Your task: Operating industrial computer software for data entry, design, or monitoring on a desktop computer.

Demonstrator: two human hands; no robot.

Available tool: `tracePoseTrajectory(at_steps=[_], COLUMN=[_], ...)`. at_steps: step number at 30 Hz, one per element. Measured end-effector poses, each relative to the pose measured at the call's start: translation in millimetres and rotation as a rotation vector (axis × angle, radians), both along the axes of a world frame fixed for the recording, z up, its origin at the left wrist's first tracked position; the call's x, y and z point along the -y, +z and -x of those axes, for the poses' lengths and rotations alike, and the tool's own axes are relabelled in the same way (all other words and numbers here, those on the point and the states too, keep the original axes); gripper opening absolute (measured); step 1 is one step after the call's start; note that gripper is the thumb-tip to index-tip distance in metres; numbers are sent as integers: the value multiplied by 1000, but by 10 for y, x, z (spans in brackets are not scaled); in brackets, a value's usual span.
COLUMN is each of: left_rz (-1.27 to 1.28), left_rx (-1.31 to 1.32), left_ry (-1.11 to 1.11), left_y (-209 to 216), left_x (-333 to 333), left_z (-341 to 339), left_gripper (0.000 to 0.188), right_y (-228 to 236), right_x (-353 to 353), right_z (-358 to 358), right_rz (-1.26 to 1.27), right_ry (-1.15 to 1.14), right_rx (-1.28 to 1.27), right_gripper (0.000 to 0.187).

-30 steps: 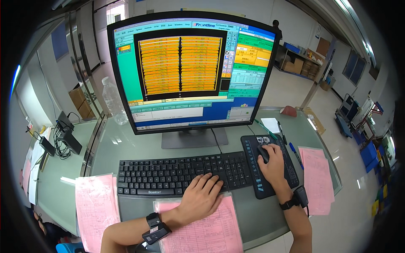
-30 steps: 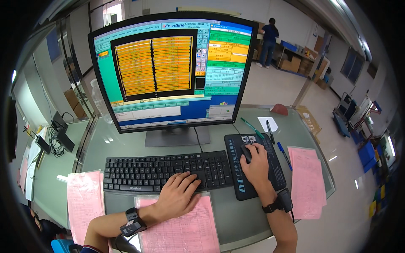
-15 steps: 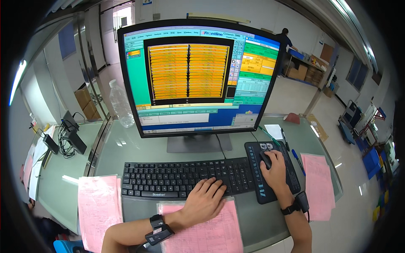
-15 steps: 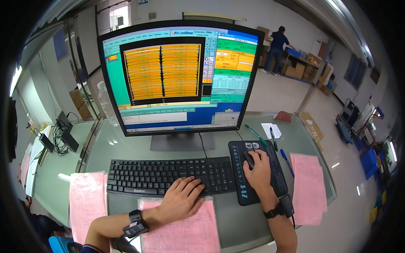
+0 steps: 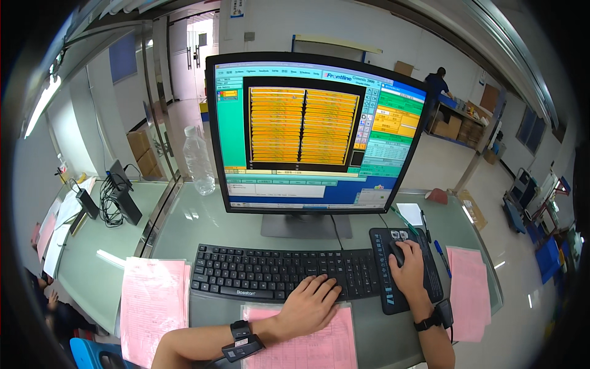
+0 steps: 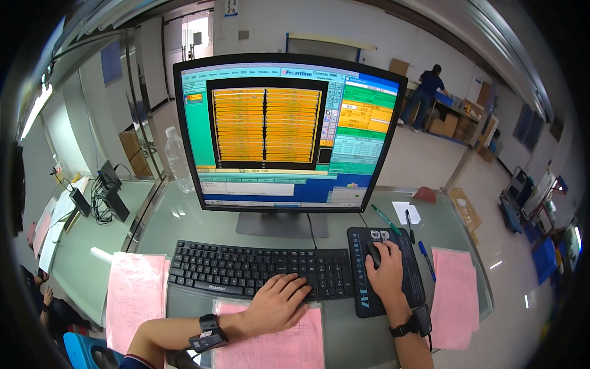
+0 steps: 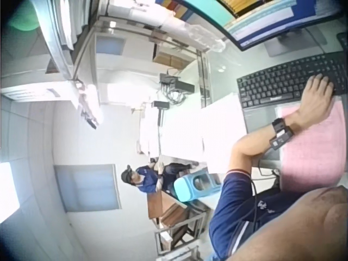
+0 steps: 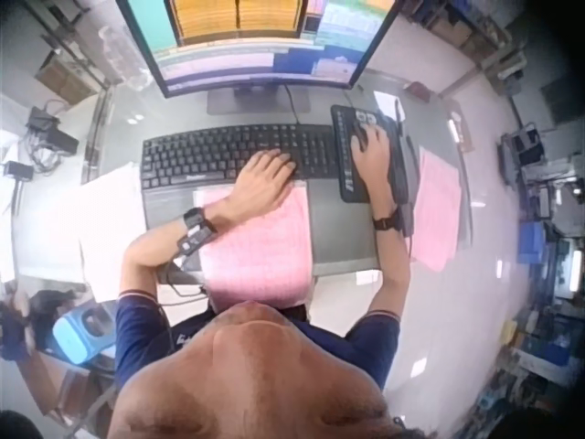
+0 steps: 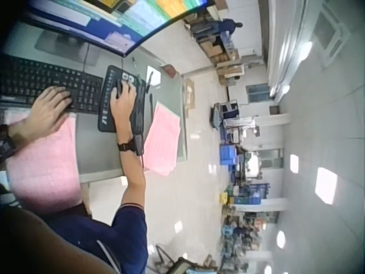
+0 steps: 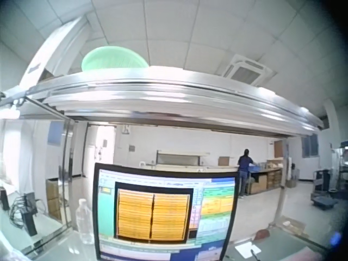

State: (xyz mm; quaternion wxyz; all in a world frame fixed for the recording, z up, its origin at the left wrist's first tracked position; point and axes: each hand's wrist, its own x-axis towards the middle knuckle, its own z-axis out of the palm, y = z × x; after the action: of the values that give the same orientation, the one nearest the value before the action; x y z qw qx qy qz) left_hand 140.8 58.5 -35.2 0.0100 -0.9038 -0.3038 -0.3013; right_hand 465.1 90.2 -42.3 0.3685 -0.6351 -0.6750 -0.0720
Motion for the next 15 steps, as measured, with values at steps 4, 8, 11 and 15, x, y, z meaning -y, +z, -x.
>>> tracePoseTrajectory(at_steps=[4,8,11,15], left_rz=[0,2,-2,5], left_rx=[9,22,9,9], left_ry=[-3,-9,-9,-14], left_y=[7,-37,-20,-5], left_x=[18,-2,17,19], left_z=[-12,13,-2,-6], left_gripper=[45,45,45,45], right_y=[14,-9,-16,-3], right_x=[21,-5,16,16], right_z=[-7,4,-13,-7], right_rz=[9,-7,-10,-8], right_ry=[-2,7,7,6], right_rx=[8,38,32,30], right_gripper=[42,42,42,41])
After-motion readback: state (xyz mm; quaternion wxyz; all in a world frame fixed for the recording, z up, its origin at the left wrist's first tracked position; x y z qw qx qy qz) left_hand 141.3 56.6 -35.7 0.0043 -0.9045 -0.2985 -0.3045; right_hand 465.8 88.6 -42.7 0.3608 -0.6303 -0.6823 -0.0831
